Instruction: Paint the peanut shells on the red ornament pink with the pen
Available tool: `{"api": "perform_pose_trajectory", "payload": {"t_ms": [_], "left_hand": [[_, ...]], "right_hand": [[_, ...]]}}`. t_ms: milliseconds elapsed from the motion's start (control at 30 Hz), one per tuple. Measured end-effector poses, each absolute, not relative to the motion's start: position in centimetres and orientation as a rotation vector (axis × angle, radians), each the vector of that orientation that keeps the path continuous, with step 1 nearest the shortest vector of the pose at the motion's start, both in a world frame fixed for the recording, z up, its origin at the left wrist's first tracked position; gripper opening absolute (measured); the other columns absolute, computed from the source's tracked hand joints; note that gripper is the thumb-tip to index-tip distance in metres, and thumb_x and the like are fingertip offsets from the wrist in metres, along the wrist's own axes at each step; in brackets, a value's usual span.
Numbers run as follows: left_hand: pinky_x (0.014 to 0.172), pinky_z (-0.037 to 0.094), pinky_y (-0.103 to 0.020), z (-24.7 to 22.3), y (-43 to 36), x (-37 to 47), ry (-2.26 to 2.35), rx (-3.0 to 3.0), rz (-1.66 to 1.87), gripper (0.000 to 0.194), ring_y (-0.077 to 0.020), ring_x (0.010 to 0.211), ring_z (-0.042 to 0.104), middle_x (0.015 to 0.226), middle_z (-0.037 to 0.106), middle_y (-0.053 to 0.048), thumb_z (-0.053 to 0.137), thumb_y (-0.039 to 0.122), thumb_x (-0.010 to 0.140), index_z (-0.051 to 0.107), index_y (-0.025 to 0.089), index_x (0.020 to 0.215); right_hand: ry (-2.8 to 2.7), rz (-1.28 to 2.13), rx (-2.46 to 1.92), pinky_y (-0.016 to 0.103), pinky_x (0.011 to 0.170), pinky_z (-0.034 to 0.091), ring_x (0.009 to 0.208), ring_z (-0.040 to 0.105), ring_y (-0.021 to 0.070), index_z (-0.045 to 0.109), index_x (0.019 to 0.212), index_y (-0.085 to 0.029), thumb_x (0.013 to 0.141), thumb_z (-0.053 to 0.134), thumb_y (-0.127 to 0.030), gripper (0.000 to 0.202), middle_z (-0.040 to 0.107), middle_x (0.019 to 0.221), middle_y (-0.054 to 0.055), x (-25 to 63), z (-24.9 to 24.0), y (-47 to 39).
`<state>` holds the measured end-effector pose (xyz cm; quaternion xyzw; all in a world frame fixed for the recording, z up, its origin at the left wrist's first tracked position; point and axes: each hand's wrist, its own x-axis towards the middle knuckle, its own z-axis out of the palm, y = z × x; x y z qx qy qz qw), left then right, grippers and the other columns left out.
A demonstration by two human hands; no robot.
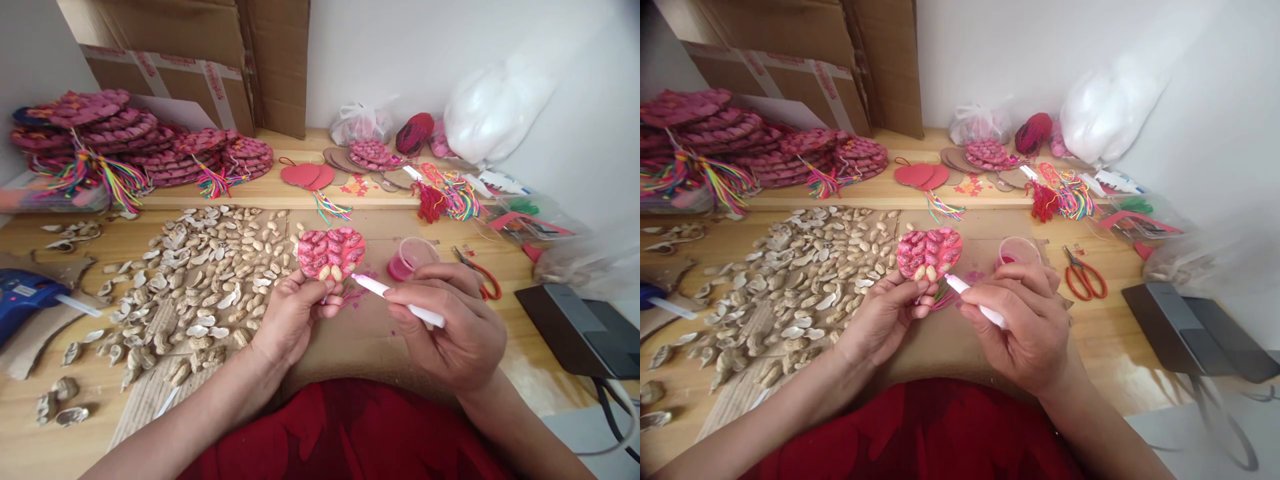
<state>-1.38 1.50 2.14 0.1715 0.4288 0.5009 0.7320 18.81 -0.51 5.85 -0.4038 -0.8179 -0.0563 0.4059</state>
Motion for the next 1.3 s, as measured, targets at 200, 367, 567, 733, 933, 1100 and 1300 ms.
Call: {"api": "perform_pose_trajectory", "payload": {"t_ms": [200, 367, 567, 733, 933, 1100, 1300], "left_hand": [[0.050, 0.054, -0.014, 2.17, 1.38, -1.38, 0.919, 0.402, 1.100, 0.019, -0.0083, 0.056, 0.064, 0.074, 0.072, -0.003, 0.081, 0.012, 0.074, 0.069, 0.010, 0.089], [0.050, 0.053, -0.014, 2.03, 1.46, -1.41, 0.929, 0.381, 1.096, 0.018, -0.0083, 0.054, 0.065, 0.073, 0.073, -0.004, 0.081, 0.012, 0.073, 0.070, 0.011, 0.086], [0.049, 0.053, -0.014, 1.97, 1.50, -1.53, 0.904, 0.377, 1.077, 0.019, -0.0085, 0.055, 0.065, 0.073, 0.073, -0.004, 0.082, 0.013, 0.072, 0.071, 0.011, 0.087], [0.049, 0.054, -0.014, 1.98, 1.50, -1.48, 0.918, 0.380, 1.078, 0.018, -0.0084, 0.054, 0.065, 0.073, 0.073, -0.004, 0.080, 0.012, 0.073, 0.070, 0.010, 0.088], [0.052, 0.055, -0.015, 2.16, 1.31, -1.20, 0.934, 0.427, 1.102, 0.021, -0.0081, 0.056, 0.065, 0.075, 0.072, -0.003, 0.080, 0.012, 0.076, 0.068, 0.010, 0.093], [0.052, 0.055, -0.015, 2.17, 1.25, -1.17, 0.954, 0.437, 1.120, 0.023, -0.0081, 0.056, 0.065, 0.075, 0.073, -0.003, 0.081, 0.013, 0.075, 0.067, 0.010, 0.093], [0.052, 0.055, -0.015, 2.05, 1.34, -1.22, 0.948, 0.458, 1.141, 0.025, -0.0090, 0.056, 0.066, 0.076, 0.074, -0.004, 0.082, 0.015, 0.073, 0.067, 0.010, 0.092]], "right_hand": [[-2.062, -0.106, -1.021, 0.037, 0.085, 0.049, 0.091, 0.064, 0.0190, 0.070, 0.101, -0.024, 0.082, 0.073, -0.017, 0.021, 0.075, 0.083, -0.001, 18.84, 5.81, -0.42], [-2.017, -0.116, -1.021, 0.036, 0.084, 0.050, 0.086, 0.063, 0.0183, 0.070, 0.098, -0.024, 0.082, 0.072, -0.014, 0.019, 0.074, 0.080, -0.001, 18.98, 5.92, -0.28], [-2.023, -0.072, -1.022, 0.036, 0.085, 0.051, 0.091, 0.064, 0.0190, 0.070, 0.100, -0.024, 0.081, 0.072, -0.015, 0.021, 0.074, 0.082, -0.001, 19.00, 5.77, -0.12], [-1.996, -0.075, -1.020, 0.035, 0.084, 0.051, 0.088, 0.063, 0.0178, 0.070, 0.098, -0.023, 0.082, 0.072, -0.013, 0.019, 0.073, 0.081, -0.001, 19.09, 5.84, -0.16], [-2.086, -0.088, -0.990, 0.037, 0.085, 0.050, 0.089, 0.063, 0.0186, 0.069, 0.103, -0.024, 0.082, 0.073, -0.016, 0.023, 0.075, 0.083, -0.001, 18.62, 5.76, -0.23], [-2.079, -0.114, -1.007, 0.036, 0.085, 0.048, 0.089, 0.064, 0.0185, 0.069, 0.101, -0.023, 0.083, 0.072, -0.016, 0.020, 0.075, 0.082, -0.001, 18.57, 5.75, -0.23], [-2.029, -0.117, -0.997, 0.035, 0.084, 0.049, 0.085, 0.062, 0.0175, 0.069, 0.097, -0.021, 0.082, 0.071, -0.013, 0.018, 0.074, 0.080, 0.000, 18.85, 6.06, -0.36]]}}
